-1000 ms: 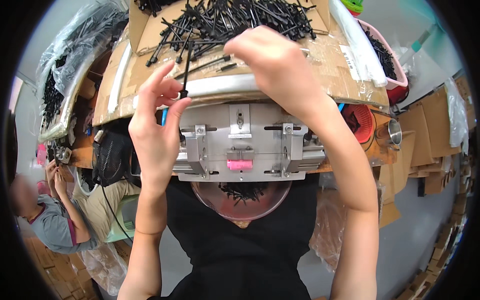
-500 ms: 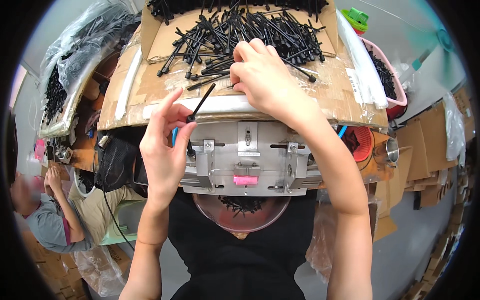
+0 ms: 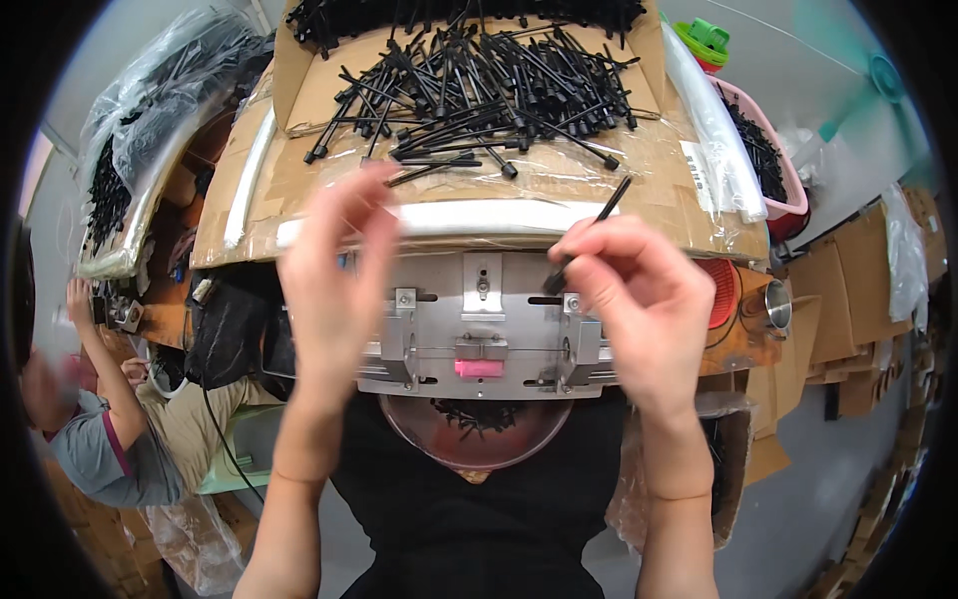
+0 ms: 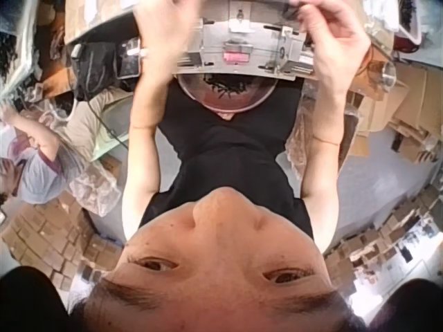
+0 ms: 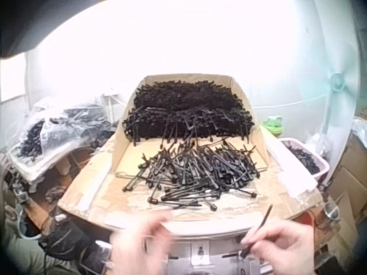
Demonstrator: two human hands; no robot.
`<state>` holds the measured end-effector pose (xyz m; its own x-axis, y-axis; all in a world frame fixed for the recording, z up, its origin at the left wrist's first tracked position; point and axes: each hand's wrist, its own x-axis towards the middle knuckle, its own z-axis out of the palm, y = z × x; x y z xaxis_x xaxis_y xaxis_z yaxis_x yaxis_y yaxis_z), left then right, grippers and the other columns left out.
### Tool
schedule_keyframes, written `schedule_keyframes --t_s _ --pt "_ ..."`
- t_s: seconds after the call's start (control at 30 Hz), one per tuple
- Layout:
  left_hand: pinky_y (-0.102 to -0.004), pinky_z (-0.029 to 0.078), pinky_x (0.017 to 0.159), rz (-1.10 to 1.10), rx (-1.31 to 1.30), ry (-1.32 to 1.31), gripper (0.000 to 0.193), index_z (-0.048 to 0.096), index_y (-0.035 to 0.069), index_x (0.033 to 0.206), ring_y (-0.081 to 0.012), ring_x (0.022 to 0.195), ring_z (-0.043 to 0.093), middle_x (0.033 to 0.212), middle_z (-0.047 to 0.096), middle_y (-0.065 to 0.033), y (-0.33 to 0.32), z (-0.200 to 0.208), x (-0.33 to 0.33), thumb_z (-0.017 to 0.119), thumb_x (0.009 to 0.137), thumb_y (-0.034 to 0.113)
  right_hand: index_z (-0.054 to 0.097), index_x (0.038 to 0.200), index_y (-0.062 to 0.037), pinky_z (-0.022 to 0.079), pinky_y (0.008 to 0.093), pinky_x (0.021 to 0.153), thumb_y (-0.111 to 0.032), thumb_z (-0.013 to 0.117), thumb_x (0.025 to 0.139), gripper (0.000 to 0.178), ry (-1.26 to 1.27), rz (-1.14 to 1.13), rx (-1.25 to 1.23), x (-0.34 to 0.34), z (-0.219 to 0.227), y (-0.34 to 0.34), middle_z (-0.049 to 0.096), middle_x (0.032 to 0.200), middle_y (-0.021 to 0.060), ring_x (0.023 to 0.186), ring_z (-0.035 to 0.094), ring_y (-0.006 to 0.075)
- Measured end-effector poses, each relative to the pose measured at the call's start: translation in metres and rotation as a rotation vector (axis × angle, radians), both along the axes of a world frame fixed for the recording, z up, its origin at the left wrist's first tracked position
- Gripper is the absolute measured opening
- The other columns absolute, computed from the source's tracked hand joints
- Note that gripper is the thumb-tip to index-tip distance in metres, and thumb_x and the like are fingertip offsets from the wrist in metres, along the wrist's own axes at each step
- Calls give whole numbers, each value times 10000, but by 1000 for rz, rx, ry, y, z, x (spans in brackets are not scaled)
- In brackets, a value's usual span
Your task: The person repeatedly picks up black cable ties from a cardboard box and inserts them into a pneumatic crimping machine. They operate the machine to process the ties and then remove the finished items, dropping them into a pink basin below. The task is performed continuously in a repetitive cycle.
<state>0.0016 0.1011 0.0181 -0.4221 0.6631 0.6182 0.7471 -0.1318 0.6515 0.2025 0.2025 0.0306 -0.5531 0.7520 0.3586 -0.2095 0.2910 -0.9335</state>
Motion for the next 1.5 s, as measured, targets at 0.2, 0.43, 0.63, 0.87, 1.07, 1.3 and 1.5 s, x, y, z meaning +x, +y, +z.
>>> schedule_keyframes --t_s 0.2,0.43,0.63,0.87,1.07,1.3,1.5 --pt "-334 500 735 223 -392 212 172 660 1 1017 -223 724 603 876 676 -118 45 -3 -96 677 871 89 550 1058 15 505 304 791 -78 597 971 136 224 136 -195 -8 -11 19 646 941 108 909 646 186" --pt "-255 499 710 -6 -167 -242 55 645 0 944 -86 774 602 830 656 -30 0 -1 -17 658 898 28 573 1036 17 519 273 769 -24 601 956 94 171 10 -190 -36 -36 -17 669 921 87 862 632 127" --pt "-281 568 776 -301 -189 -559 136 636 -61 993 -161 872 690 944 678 -99 -29 -18 58 684 868 -38 634 1080 46 498 224 640 29 576 946 146 193 82 -348 -31 -46 -32 601 955 54 810 600 97" --pt "-304 543 673 -211 -68 -224 210 680 6 989 -206 799 687 920 704 -107 -22 -22 78 765 799 33 644 979 72 479 237 705 50 608 910 81 52 55 -110 -5 -35 -27 592 955 72 832 576 119" --pt "-379 510 793 -44 -83 7 314 643 29 1137 -304 915 632 978 654 -132 -14 2 25 639 834 -55 642 871 17 422 209 619 -51 622 938 98 -185 -632 350 49 19 55 562 766 -20 706 517 53" --pt "-301 487 804 -21 -154 306 197 652 9 977 -232 866 626 933 652 -97 44 5 -73 599 823 -103 708 1116 -52 498 283 739 -187 639 929 241 -757 -861 1048 136 33 296 699 938 142 822 669 196" --pt "-290 518 796 -65 -236 235 234 647 -13 1009 -219 834 663 917 673 -108 33 0 -89 610 807 -124 701 968 0 477 299 670 -208 680 897 221 -690 -285 776 0 25 149 647 752 124 694 591 197"
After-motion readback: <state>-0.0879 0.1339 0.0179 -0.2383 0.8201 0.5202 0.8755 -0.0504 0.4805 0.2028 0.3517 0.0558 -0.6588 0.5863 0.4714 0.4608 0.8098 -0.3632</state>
